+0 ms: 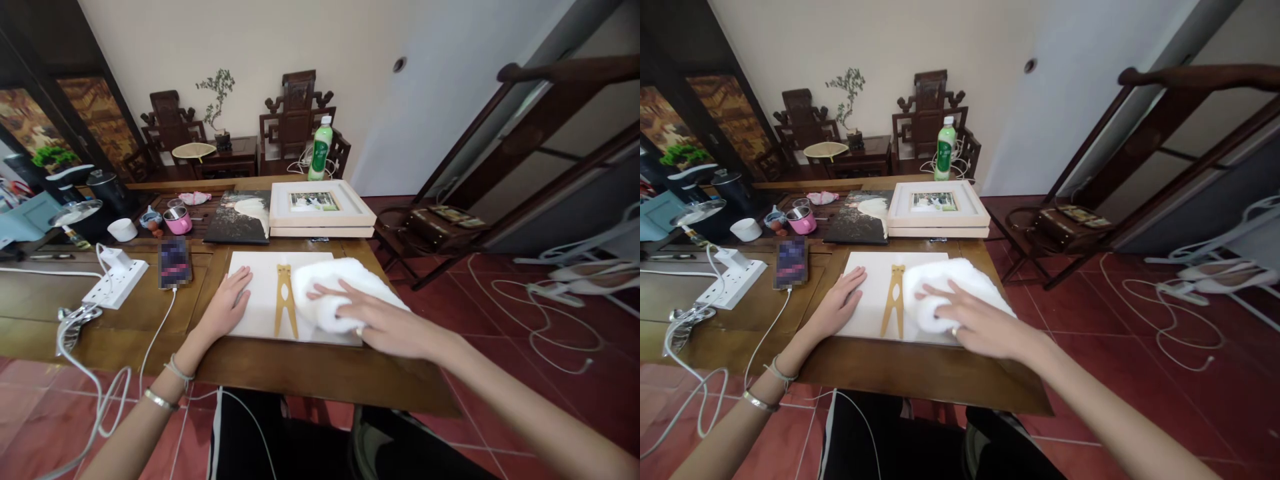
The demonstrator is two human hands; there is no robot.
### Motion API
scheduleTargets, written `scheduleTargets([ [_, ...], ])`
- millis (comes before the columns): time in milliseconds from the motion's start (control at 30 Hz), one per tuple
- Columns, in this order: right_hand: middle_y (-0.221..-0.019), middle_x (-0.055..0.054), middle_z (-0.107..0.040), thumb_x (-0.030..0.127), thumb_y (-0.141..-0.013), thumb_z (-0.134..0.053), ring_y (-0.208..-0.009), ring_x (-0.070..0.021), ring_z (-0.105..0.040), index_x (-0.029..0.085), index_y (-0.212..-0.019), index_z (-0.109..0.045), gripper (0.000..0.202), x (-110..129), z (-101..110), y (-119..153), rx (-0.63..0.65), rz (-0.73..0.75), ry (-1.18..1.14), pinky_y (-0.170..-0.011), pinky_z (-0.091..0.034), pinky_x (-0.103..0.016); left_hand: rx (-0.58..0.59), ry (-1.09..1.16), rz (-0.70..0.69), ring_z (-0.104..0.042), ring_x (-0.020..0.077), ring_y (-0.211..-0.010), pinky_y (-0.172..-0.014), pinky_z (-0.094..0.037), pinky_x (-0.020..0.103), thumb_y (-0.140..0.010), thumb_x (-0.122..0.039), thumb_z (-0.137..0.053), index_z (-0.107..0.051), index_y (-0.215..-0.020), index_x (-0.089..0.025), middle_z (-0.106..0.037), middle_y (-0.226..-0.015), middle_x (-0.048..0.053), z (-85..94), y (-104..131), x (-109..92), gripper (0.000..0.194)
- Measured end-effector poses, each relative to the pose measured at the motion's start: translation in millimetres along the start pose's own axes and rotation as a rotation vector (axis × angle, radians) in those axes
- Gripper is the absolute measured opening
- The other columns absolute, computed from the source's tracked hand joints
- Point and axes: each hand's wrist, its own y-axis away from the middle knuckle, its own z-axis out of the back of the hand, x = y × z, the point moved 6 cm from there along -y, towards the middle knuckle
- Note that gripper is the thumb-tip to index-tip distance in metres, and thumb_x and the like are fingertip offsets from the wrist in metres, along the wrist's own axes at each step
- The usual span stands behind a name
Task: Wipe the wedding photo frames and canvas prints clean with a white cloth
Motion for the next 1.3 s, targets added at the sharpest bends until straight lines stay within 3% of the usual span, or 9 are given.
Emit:
scheduleTargets([
  [200, -0.120, -0.008, -0.062, 0.007, -0.075, -0.037, -0.132, -0.0270, -0.040, 0.019, -0.096, -0.060, 0.034, -55.1, 21.8, -53.7, -0.095, -0.095, 0.078, -0.111, -0.024, -0.051, 0.006, -0.003, 0.008, -0.035, 0.0235, -0.138, -0.116, -0.020, 0.051, -0.093, -0.028, -0.038, -0.050, -0.133, -0.015, -0.045, -0.144, 0.014, 0.0, -0.3, 1.0, 0.044],
  [333, -0.111, -0.009, -0.065, 0.009, -0.077, -0.038, -0.123, -0.0326, -0.048, 0.019, -0.103, -0.061, 0.036, -62.0, 26.3, -61.7, -0.114, -0.177, 0.110, -0.102, -0.036, -0.053, 0.008, 0.000, 0.003, -0.034, 0.0231, -0.138, -0.115, -0.020, 0.050, -0.093, -0.028, -0.038, -0.050, -0.133, -0.015, -0.044, -0.145, 0.014, -0.4, -0.1, 2.1, 0.044],
  [567, -0.136, -0.007, -0.054, -0.002, -0.064, -0.037, -0.141, -0.0244, -0.023, 0.019, -0.089, -0.063, 0.042, -2.9, 7.5, -16.4, -0.045, -0.060, 0.023, -0.115, -0.019, -0.051, 0.003, -0.001, 0.003, -0.034, 0.0235, -0.138, -0.116, -0.019, 0.051, -0.093, -0.028, -0.038, -0.050, -0.133, -0.014, -0.043, -0.145, 0.015, -0.1, -0.2, 2.3, 0.044],
  [733, -0.140, -0.006, -0.049, -0.003, -0.059, -0.038, -0.139, -0.0244, -0.025, 0.020, -0.090, -0.065, 0.047, 50.7, -4.5, 31.5, 0.148, -0.029, -0.144, -0.117, -0.013, -0.051, 0.009, -0.020, -0.004, -0.034, 0.0233, -0.139, -0.116, -0.019, 0.049, -0.093, -0.028, -0.037, -0.049, -0.133, -0.012, -0.044, -0.144, 0.015, -2.0, -0.1, 2.3, 0.045],
  [833, -0.140, -0.006, -0.050, -0.003, -0.058, -0.040, -0.138, -0.0276, -0.027, 0.019, -0.093, -0.065, 0.048, 60.0, -3.7, 42.3, 0.208, -0.031, -0.206, -0.116, -0.015, -0.051, 0.012, -0.029, 0.002, -0.033, 0.0230, -0.139, -0.116, -0.019, 0.049, -0.093, -0.028, -0.036, -0.048, -0.134, -0.012, -0.043, -0.145, 0.015, -2.2, 0.0, 2.4, 0.045],
  [967, -0.146, -0.002, -0.042, 0.000, -0.062, -0.041, -0.139, -0.0299, -0.025, 0.021, -0.091, -0.064, 0.042, 29.8, -0.8, 28.9, 0.131, -0.115, -0.160, -0.112, -0.026, -0.052, 0.011, -0.029, -0.001, -0.033, 0.0227, -0.139, -0.116, -0.019, 0.050, -0.094, -0.028, -0.035, -0.047, -0.135, -0.015, -0.042, -0.146, 0.014, -1.7, 0.1, 2.0, 0.045],
  [1033, -0.143, -0.005, -0.047, 0.001, -0.065, -0.041, -0.137, -0.0316, -0.031, 0.020, -0.092, -0.063, 0.040, 6.7, 2.9, 11.4, 0.055, -0.144, -0.098, -0.109, -0.030, -0.055, 0.011, -0.035, -0.001, -0.032, 0.0228, -0.139, -0.116, -0.018, 0.050, -0.094, -0.027, -0.035, -0.047, -0.135, -0.014, -0.042, -0.146, 0.014, -2.0, 0.2, 2.9, 0.045],
  [1200, -0.104, -0.011, -0.069, 0.006, -0.075, -0.039, -0.112, -0.0321, -0.057, 0.016, -0.096, -0.063, 0.033, -38.4, 18.2, -47.9, -0.139, -0.128, 0.081, -0.102, -0.035, -0.057, 0.018, -0.030, 0.002, -0.030, 0.0226, -0.140, -0.117, -0.017, 0.049, -0.094, -0.028, -0.034, -0.043, -0.138, -0.012, -0.039, -0.148, 0.015, -3.7, 0.9, 7.0, 0.047],
  [1300, -0.115, -0.016, -0.065, 0.003, -0.076, -0.037, -0.124, -0.0333, -0.047, 0.012, -0.100, -0.061, 0.035, -49.8, 18.9, -71.3, -0.198, -0.125, 0.107, -0.104, -0.029, -0.059, 0.012, -0.017, -0.004, -0.025, 0.0230, -0.142, -0.117, -0.017, 0.048, -0.095, -0.029, -0.033, -0.042, -0.139, -0.010, -0.036, -0.149, 0.016, -3.2, 0.7, 7.4, 0.049],
])
